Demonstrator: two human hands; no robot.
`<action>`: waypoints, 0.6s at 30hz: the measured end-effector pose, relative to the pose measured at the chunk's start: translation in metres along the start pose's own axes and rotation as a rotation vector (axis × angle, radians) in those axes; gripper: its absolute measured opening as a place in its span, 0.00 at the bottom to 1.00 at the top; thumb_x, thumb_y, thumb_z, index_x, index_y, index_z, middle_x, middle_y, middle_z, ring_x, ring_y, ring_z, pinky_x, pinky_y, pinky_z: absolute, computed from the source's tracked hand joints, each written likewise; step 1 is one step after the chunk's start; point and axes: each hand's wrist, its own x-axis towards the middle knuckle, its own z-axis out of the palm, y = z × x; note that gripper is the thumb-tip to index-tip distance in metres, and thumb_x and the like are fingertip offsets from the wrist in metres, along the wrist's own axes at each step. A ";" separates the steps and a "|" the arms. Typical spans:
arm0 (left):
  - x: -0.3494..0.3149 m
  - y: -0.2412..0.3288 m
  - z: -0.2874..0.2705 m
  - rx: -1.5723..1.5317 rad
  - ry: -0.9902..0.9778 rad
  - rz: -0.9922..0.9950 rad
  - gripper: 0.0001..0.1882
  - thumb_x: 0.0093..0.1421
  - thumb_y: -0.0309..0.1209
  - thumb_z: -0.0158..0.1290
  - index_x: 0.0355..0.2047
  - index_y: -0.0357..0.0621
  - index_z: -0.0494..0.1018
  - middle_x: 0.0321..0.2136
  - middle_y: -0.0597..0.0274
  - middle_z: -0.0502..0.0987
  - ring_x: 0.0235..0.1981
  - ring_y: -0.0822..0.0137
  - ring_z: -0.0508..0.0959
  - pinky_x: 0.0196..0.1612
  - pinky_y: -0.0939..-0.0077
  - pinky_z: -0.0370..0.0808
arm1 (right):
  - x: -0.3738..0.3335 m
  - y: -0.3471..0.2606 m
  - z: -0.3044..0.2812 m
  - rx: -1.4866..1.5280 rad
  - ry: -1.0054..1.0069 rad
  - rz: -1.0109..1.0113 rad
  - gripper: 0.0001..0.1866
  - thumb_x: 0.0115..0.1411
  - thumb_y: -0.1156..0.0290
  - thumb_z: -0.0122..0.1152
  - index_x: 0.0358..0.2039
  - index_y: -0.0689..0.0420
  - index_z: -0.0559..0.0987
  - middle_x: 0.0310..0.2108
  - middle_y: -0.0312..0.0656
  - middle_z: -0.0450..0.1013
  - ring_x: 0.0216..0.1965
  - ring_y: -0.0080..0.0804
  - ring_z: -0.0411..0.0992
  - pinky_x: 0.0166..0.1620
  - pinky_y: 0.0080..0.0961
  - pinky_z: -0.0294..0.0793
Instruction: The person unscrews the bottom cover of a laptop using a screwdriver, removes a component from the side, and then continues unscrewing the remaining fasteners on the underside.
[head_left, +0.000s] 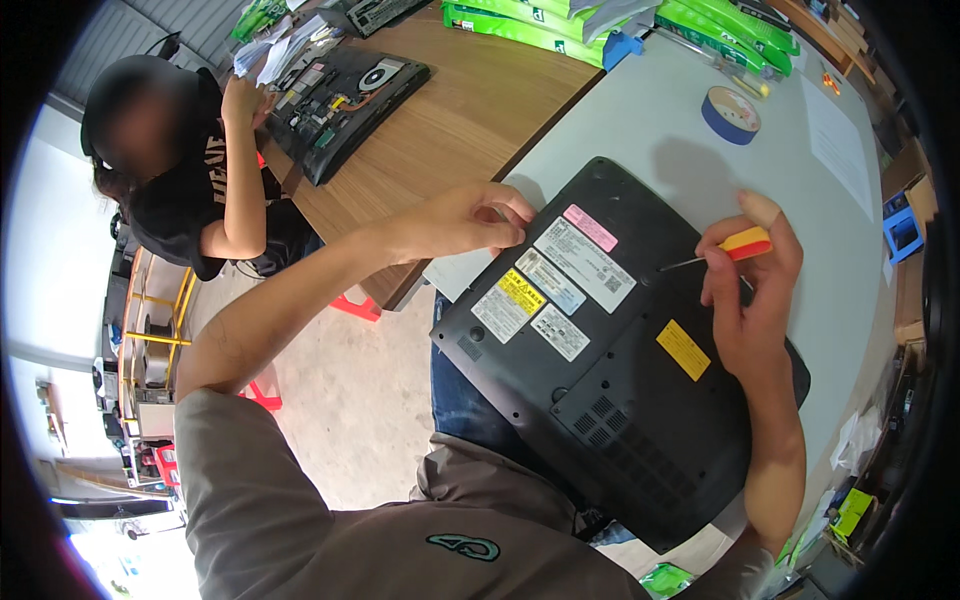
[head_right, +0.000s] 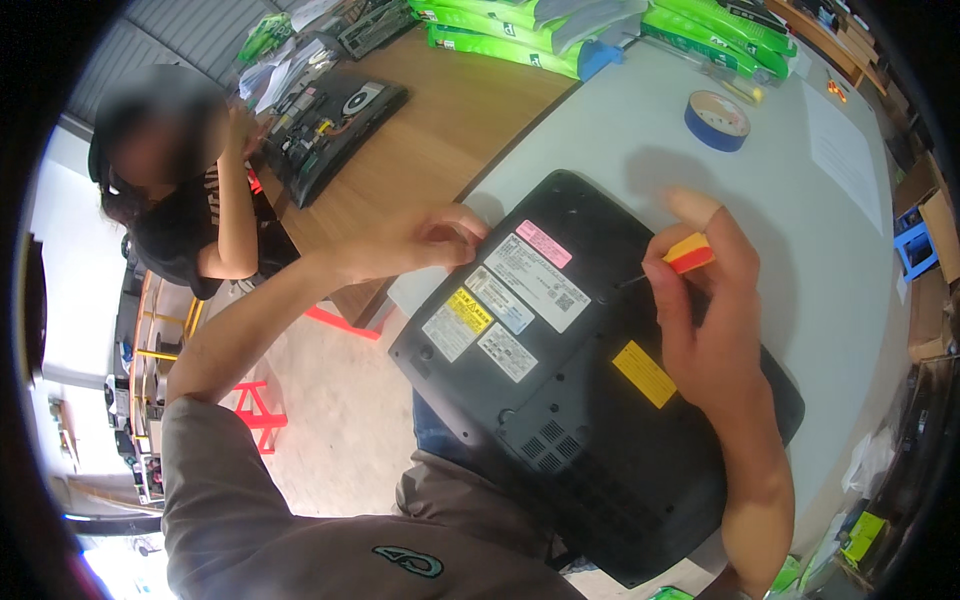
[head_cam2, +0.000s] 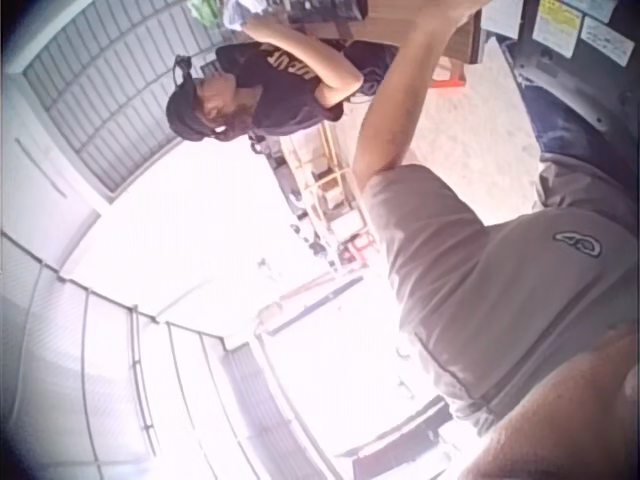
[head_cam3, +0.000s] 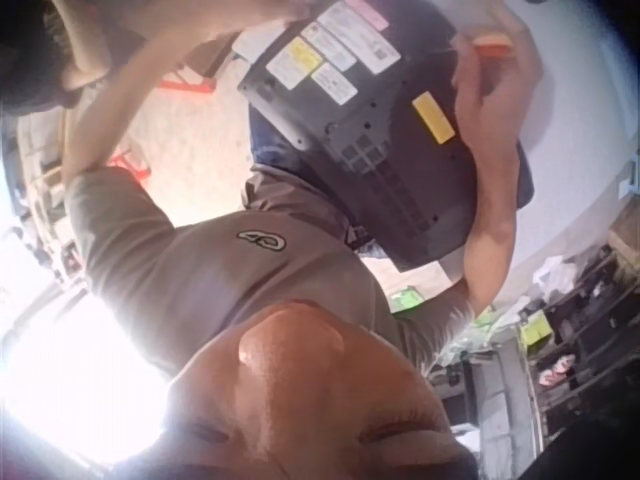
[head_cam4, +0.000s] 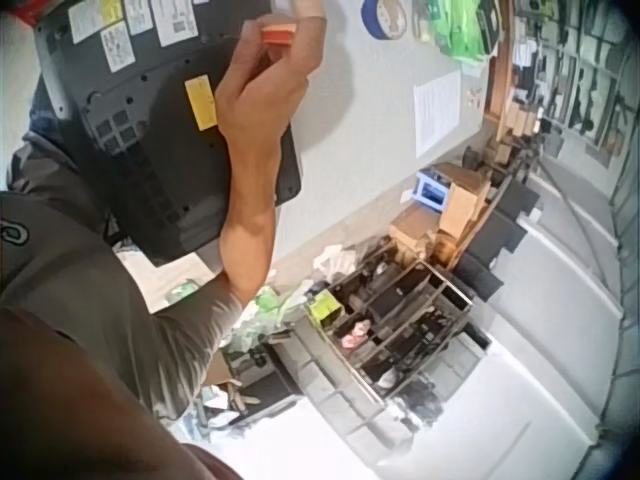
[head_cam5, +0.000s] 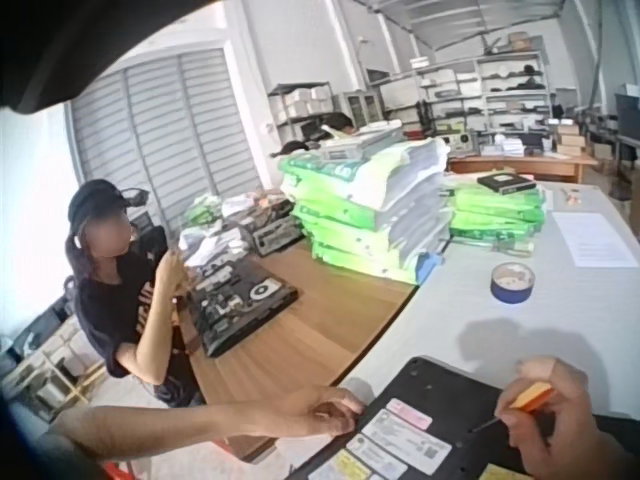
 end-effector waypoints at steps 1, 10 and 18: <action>0.000 -0.002 -0.003 -0.032 -0.029 0.007 0.17 0.67 0.32 0.58 0.51 0.34 0.76 0.41 0.60 0.80 0.41 0.69 0.79 0.45 0.74 0.78 | 0.000 -0.001 0.000 0.017 -0.001 0.015 0.27 0.70 0.83 0.53 0.68 0.60 0.60 0.40 0.44 0.72 0.35 0.25 0.72 0.39 0.19 0.76; 0.006 0.009 -0.010 0.015 -0.061 -0.030 0.17 0.62 0.29 0.59 0.48 0.31 0.78 0.38 0.55 0.81 0.39 0.66 0.81 0.45 0.71 0.80 | 0.005 0.000 0.005 0.046 0.043 0.043 0.28 0.71 0.82 0.52 0.68 0.58 0.58 0.37 0.43 0.73 0.27 0.20 0.67 0.30 0.14 0.68; -0.004 0.041 0.013 0.462 0.135 -0.043 0.14 0.57 0.28 0.62 0.41 0.31 0.82 0.36 0.49 0.85 0.38 0.62 0.84 0.42 0.69 0.78 | 0.004 -0.005 0.006 -0.004 0.031 0.033 0.28 0.71 0.82 0.52 0.69 0.58 0.57 0.37 0.44 0.73 0.26 0.20 0.66 0.29 0.14 0.68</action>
